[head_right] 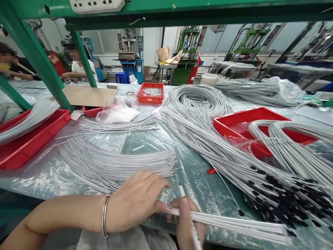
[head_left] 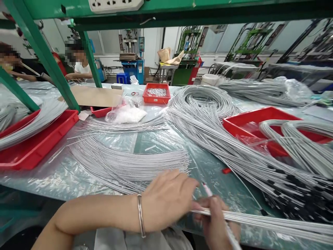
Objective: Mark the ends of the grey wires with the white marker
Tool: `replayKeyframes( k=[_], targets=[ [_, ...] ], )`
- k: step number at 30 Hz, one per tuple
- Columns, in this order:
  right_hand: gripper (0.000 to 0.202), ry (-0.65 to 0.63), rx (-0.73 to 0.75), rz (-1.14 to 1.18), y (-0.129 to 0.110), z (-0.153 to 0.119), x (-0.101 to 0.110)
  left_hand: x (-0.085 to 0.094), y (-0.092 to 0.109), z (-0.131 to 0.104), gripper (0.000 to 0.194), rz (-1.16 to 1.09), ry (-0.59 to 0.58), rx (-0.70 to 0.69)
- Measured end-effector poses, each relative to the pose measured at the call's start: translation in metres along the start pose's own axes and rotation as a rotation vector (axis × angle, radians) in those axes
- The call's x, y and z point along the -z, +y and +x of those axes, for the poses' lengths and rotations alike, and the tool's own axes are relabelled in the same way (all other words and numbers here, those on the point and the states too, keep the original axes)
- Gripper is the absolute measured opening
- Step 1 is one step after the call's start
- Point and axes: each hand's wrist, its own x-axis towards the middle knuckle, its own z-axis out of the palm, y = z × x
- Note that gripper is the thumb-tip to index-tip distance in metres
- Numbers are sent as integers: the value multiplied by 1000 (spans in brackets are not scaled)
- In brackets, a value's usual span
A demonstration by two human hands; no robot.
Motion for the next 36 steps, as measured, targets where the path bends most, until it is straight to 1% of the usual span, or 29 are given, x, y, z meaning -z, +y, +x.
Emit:
replayKeyframes(
  k=[2,3,4,5,6,8,10,11,13,14,16,19,21,23,25,27,29,32,34,36],
  targets=[
    [35,49,-139,194,-4,-1,4,-2,-17,-15,38,1,-270,-29],
    [35,77,-199,272,-6,0,6,-1,-23,-20,36,-42,-403,-31],
    [36,96,-240,323,-6,1,8,1,-27,-23,33,-100,-507,-32],
    [37,103,-260,346,-5,2,10,6,-30,-24,32,-156,-575,-25],
    [37,92,-270,365,-3,4,11,13,-31,-24,30,-191,-607,-11],
    [39,41,-273,398,3,4,12,30,-31,-22,25,-168,-603,-7],
    [40,-2,-238,415,9,2,9,49,-33,-18,19,-62,-571,8],
    [40,7,-234,413,11,0,6,58,-36,-16,19,-3,-559,27],
    [41,63,-285,397,14,-6,1,74,-49,-10,27,117,-529,87],
    [41,96,-327,388,14,-9,-2,80,-60,-7,29,187,-511,134],
    [40,140,-384,366,14,-14,-5,88,-87,2,29,347,-451,229],
    [37,170,-391,349,13,-17,-7,92,-139,17,29,603,-392,354],
    [35,192,-414,361,13,-15,-7,91,-176,27,30,674,-347,423],
    [35,208,-440,373,13,-13,-8,85,-210,35,30,708,-315,454],
    [34,218,-447,372,13,-12,-9,75,-238,40,31,721,-291,475],
    [35,226,-448,373,13,-11,-10,61,-260,41,30,712,-291,494],
    [35,236,-455,382,14,-11,-10,44,-275,37,29,687,-300,515],
    [36,230,-475,377,15,-12,-10,22,-292,30,33,647,-273,533],
    [37,209,-478,359,16,-12,-9,15,-300,26,35,625,-241,553],
    [37,195,-472,343,16,-12,-8,14,-303,26,37,600,-210,581]
  ],
)
